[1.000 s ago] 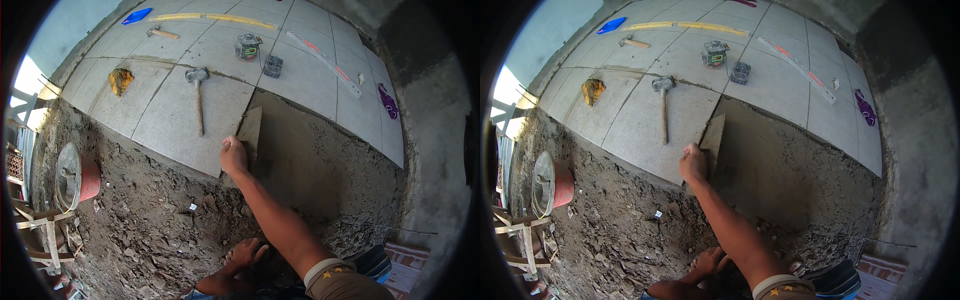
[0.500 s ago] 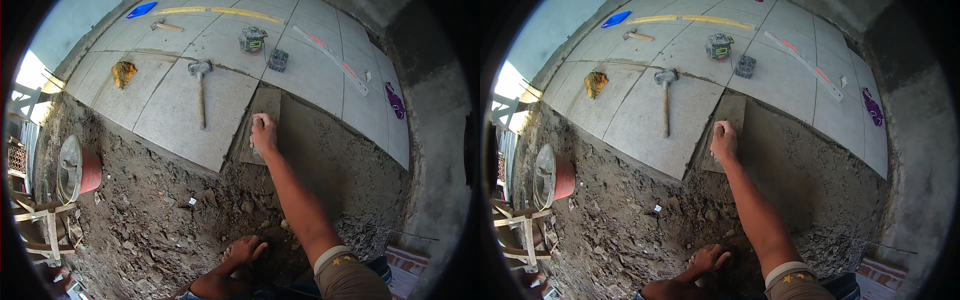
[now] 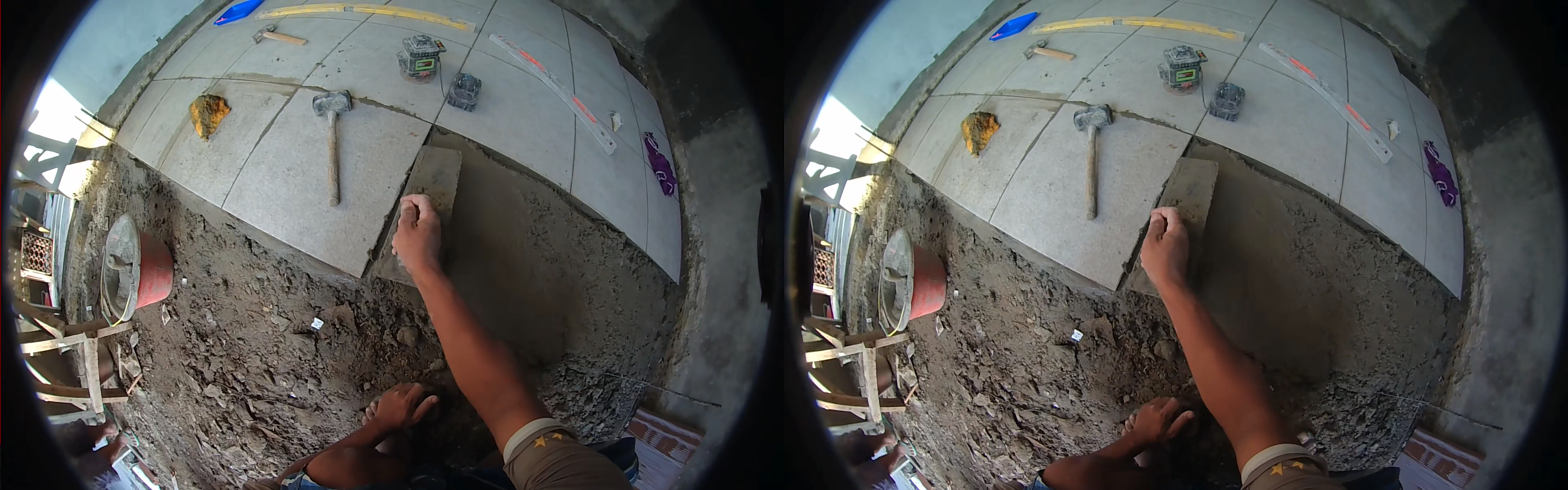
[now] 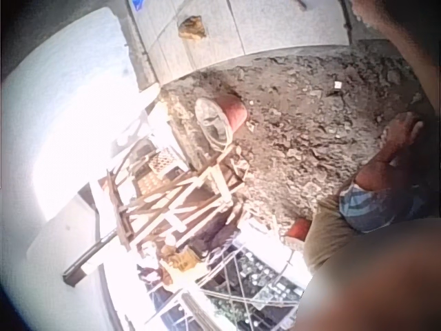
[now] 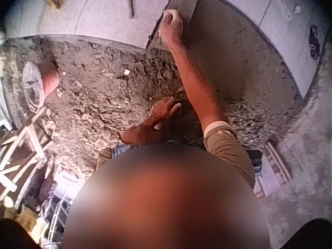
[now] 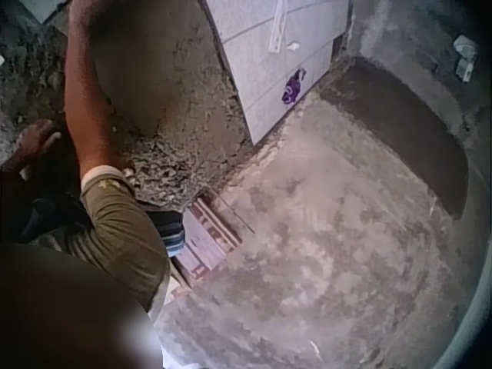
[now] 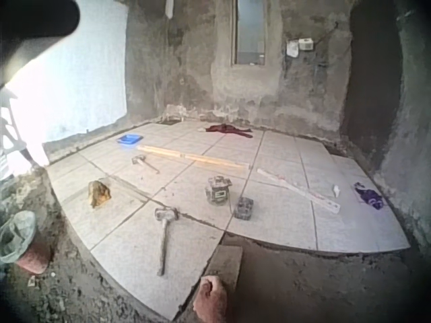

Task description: Spread and level mortar on a floor surface in preparation for tiling.

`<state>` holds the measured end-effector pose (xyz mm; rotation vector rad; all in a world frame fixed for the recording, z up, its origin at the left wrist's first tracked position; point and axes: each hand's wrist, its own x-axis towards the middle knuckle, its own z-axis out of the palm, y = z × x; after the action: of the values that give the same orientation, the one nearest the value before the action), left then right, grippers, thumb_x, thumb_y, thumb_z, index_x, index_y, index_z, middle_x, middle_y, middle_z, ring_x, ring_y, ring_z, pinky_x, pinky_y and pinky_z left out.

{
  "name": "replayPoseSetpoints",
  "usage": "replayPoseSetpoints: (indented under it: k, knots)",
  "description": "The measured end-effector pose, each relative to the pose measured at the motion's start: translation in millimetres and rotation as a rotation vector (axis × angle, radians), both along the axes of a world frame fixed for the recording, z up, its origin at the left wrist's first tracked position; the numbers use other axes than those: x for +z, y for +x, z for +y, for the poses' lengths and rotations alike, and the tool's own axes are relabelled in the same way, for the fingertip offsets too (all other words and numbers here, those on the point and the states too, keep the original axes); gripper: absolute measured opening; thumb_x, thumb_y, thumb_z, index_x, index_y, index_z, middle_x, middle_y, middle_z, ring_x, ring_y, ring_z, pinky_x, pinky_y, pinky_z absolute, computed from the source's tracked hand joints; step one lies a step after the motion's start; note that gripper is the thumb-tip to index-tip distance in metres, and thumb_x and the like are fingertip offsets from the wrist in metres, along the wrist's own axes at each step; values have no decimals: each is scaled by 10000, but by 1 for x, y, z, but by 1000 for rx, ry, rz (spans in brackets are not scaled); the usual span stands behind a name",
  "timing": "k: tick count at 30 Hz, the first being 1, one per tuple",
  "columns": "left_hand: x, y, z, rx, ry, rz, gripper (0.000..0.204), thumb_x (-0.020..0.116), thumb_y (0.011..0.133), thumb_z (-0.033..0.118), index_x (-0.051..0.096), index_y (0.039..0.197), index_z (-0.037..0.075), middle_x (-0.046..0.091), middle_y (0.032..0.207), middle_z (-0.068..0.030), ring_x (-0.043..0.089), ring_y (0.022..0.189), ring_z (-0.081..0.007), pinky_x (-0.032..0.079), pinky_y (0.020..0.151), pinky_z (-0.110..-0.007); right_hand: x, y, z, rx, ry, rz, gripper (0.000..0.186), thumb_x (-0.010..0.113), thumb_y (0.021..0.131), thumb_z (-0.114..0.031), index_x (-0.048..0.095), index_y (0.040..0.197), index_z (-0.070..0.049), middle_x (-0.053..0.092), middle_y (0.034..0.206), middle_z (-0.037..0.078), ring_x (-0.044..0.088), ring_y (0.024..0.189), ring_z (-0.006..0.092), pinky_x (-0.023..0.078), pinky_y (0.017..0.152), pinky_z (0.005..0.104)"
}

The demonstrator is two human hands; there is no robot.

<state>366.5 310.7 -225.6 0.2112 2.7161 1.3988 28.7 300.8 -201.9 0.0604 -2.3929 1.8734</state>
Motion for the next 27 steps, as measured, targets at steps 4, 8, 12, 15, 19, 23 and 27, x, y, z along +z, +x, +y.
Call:
replayPoseSetpoints:
  k: [4,8,12,15,19,23,27]
  knots:
    - [-4,6,-8,22,34,-54,367,708,950,371,584,858,38,622,777,-174,639,757,-402,514,663,-483,-5,7,-33,-34,-72,-88,201,489,1073,-199,598,1139,-44,574,675,69,548,448,164,454,398,352]
    - [-2,7,-11,21,33,-64,365,710,949,369,584,857,39,617,773,-172,636,754,-396,514,665,-476,-2,-1,-39,-36,-108,-264,226,471,1036,-149,617,1111,6,695,1005,232,686,930,378,530,807,441]
    - [-4,8,-8,-11,29,-74,353,710,948,365,592,865,43,623,781,-169,641,760,-389,517,669,-474,-6,-22,-36,-2,-37,-253,215,461,1011,-134,616,1074,0,701,1018,240,698,971,397,541,809,448]
    - [-2,2,-9,-9,15,-38,345,713,947,353,585,853,47,625,768,-164,640,729,-372,520,653,-460,16,-24,-49,-37,95,-158,180,481,991,-123,617,1033,-12,707,994,243,708,956,404,548,789,453]
    - [-9,5,-7,-6,7,2,327,714,946,343,598,865,49,638,772,-165,648,714,-362,532,646,-442,15,-36,-63,-85,200,-169,170,510,981,-108,657,1039,-46,718,931,208,712,925,377,550,779,450]
    - [-14,9,-8,0,3,-6,324,708,951,353,615,900,47,651,785,-171,661,736,-368,541,661,-445,14,-28,-45,-89,260,-143,158,525,980,-121,655,1048,-61,715,952,234,707,942,401,550,795,474]
    - [-4,8,-10,33,-22,-47,342,693,962,376,625,944,42,664,798,-181,668,756,-377,546,681,-459,12,-26,11,-116,94,-194,164,519,1022,-142,655,1079,-69,697,848,169,694,704,316,555,613,427]
